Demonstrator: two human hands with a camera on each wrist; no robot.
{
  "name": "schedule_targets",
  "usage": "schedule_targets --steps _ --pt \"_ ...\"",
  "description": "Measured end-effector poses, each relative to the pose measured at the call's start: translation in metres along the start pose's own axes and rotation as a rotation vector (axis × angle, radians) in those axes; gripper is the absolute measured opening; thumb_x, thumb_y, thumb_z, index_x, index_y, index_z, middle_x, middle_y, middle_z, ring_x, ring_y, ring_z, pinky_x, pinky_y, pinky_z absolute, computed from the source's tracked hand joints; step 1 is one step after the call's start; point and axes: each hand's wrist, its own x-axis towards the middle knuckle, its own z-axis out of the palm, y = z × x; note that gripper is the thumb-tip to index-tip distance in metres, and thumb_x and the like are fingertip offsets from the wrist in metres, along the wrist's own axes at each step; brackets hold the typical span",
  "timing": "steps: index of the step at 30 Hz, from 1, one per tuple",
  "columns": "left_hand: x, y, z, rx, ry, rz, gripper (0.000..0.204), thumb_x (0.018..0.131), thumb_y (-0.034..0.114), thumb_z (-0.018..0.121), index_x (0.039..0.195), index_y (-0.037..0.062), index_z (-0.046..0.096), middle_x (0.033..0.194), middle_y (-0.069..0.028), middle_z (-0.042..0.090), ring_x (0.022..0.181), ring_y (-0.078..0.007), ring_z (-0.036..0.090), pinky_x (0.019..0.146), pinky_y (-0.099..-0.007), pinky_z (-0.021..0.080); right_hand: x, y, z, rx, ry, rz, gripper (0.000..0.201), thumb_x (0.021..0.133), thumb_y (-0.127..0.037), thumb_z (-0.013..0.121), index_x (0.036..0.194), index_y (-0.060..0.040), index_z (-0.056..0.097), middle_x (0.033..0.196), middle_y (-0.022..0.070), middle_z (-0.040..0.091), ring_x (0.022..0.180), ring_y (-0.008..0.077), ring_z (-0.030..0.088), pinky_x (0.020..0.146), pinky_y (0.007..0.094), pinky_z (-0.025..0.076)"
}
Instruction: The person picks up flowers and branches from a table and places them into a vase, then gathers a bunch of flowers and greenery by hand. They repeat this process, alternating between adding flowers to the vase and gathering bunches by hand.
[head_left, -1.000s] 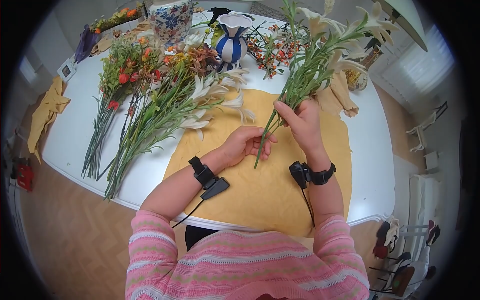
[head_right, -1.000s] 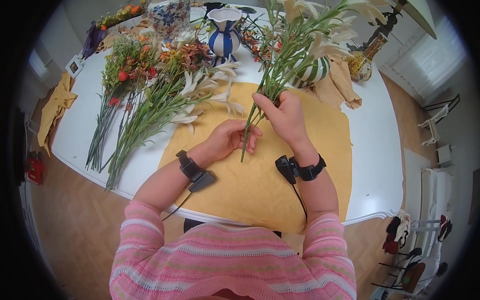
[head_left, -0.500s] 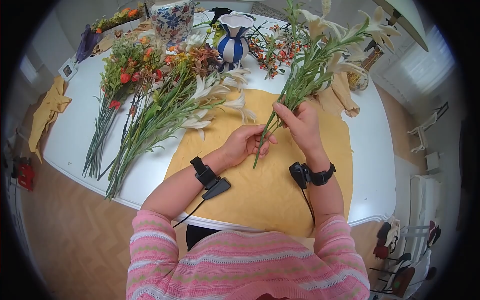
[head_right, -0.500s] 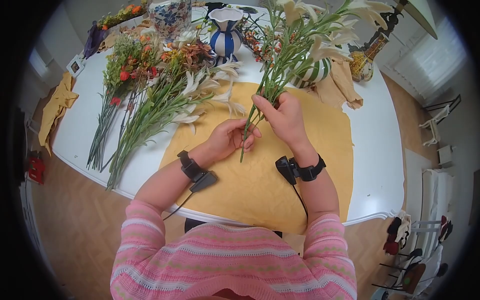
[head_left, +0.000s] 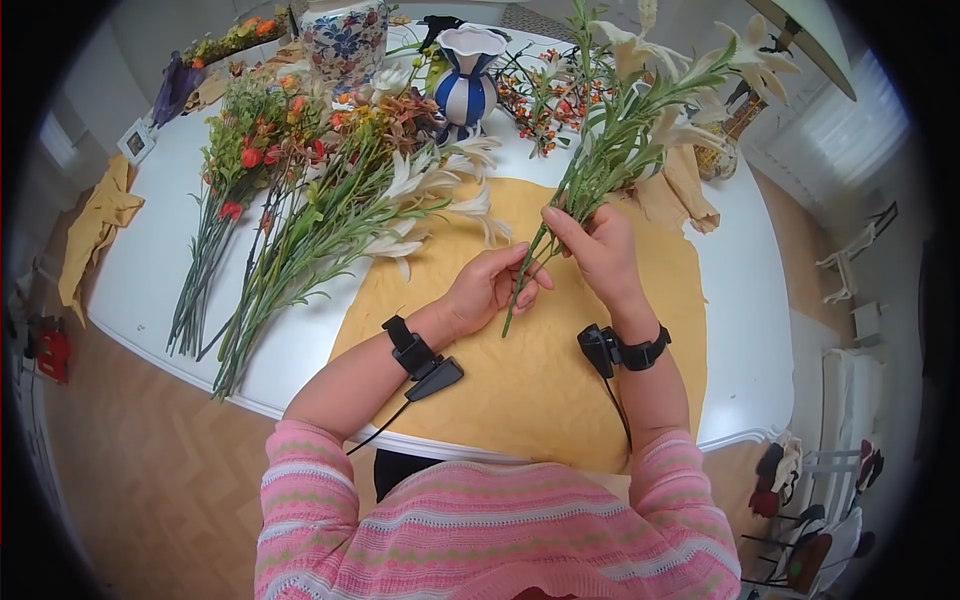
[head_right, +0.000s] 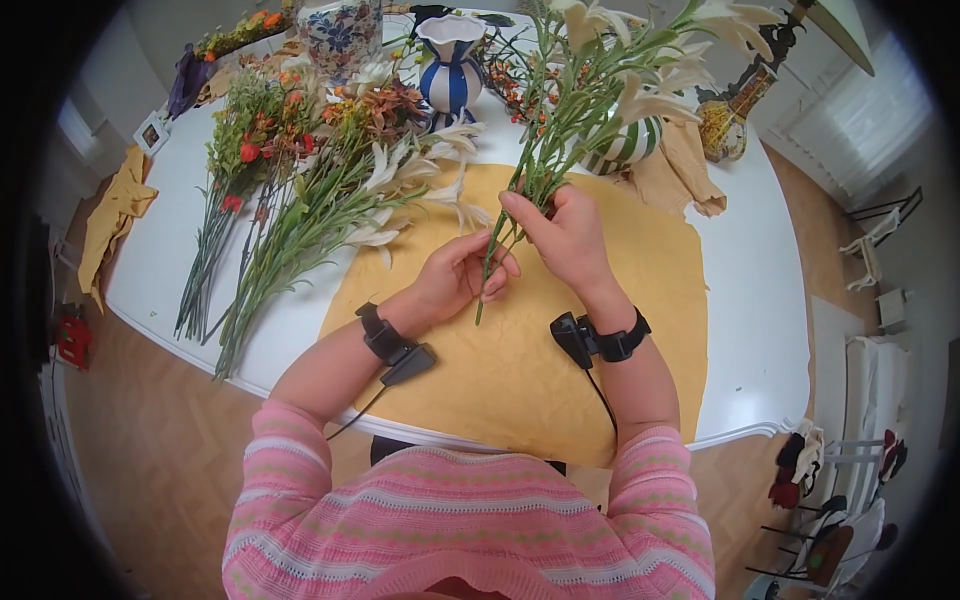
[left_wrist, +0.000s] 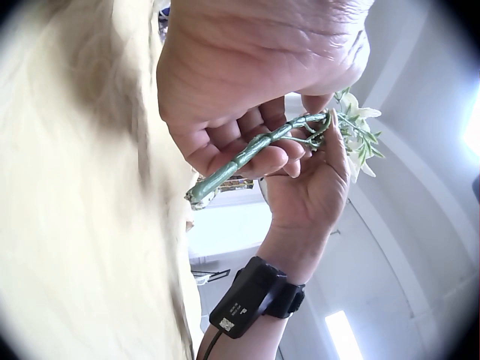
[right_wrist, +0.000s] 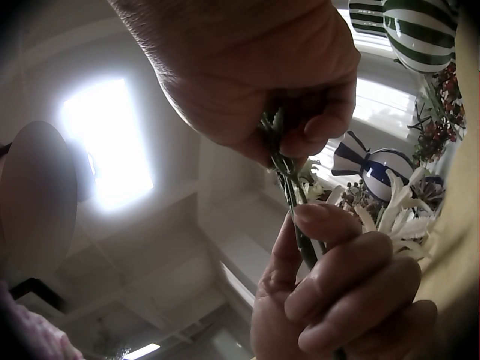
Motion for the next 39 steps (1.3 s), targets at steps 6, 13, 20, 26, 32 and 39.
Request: schedule_targets --steps 6,13,20,26,32,39 --pt "-0.007 0.005 0.011 0.115 0.057 0.055 0.056 0.102 0.042 0.034 0.092 -0.0059 0.061 0.06 -0.0044 0.048 0.054 -0.0134 0.043 0.053 -0.0256 0.036 -0.003 -0.002 0.002 0.022 -0.025 -0.001 0.023 0.089 -0.024 0.07 0.086 -0.0013 0.067 0.065 -0.0053 0.056 0.058 0.0015 0.047 0.05 0.022 0.036" --pt "-0.015 0.021 0.021 0.197 0.137 0.136 0.052 0.101 0.041 0.039 0.08 -0.0014 0.059 0.052 0.0031 0.034 0.045 -0.0076 0.026 0.044 -0.0237 0.023 -0.006 -0.009 0.006 0.112 -0.028 0.007 0.024 0.089 -0.023 0.07 0.097 0.0 0.066 0.073 -0.0033 0.06 0.059 0.0026 0.049 0.052 0.0214 0.039" --pt "-0.035 0.059 0.014 0.246 0.144 0.225 0.051 0.103 0.039 0.037 0.076 0.0016 0.058 0.048 0.0064 0.025 0.041 -0.0072 0.021 0.042 -0.0241 0.02 -0.009 -0.014 0.006 0.125 -0.142 -0.082 0.035 0.09 -0.022 0.069 0.113 0.003 0.064 0.081 0.0007 0.062 0.064 0.0049 0.052 0.056 0.0206 0.043" --pt "-0.068 0.083 0.003 0.234 0.228 0.238 0.049 0.104 0.039 0.032 0.073 0.0065 0.053 0.047 0.0075 0.022 0.039 -0.0079 0.021 0.043 -0.0244 0.021 -0.016 -0.02 0.006 0.026 -0.173 -0.12 0.029 0.09 -0.021 0.069 0.11 -0.0006 0.066 0.085 -0.0013 0.062 0.067 0.004 0.054 0.058 0.0198 0.045" --pt "-0.108 0.1 -0.007 0.228 0.28 0.301 0.048 0.104 0.04 0.035 0.075 0.0068 0.055 0.047 0.0069 0.025 0.039 -0.0082 0.021 0.042 -0.0248 0.021 -0.019 -0.022 0.01 0.017 -0.202 -0.131 0.023 0.09 -0.017 0.068 0.107 -0.0006 0.068 0.086 0.0004 0.065 0.065 0.0037 0.054 0.058 0.0196 0.045" --pt "-0.174 0.107 -0.02 0.416 0.576 0.27 0.048 0.103 0.037 0.04 0.07 0.005 0.051 0.049 0.0059 0.027 0.041 -0.0063 0.022 0.04 -0.0243 0.019 -0.022 -0.023 0.013 -0.014 -0.23 -0.148 0.02 0.089 -0.015 0.068 0.103 0.0002 0.068 0.084 0.0002 0.066 0.064 0.0036 0.054 0.058 0.0199 0.045"
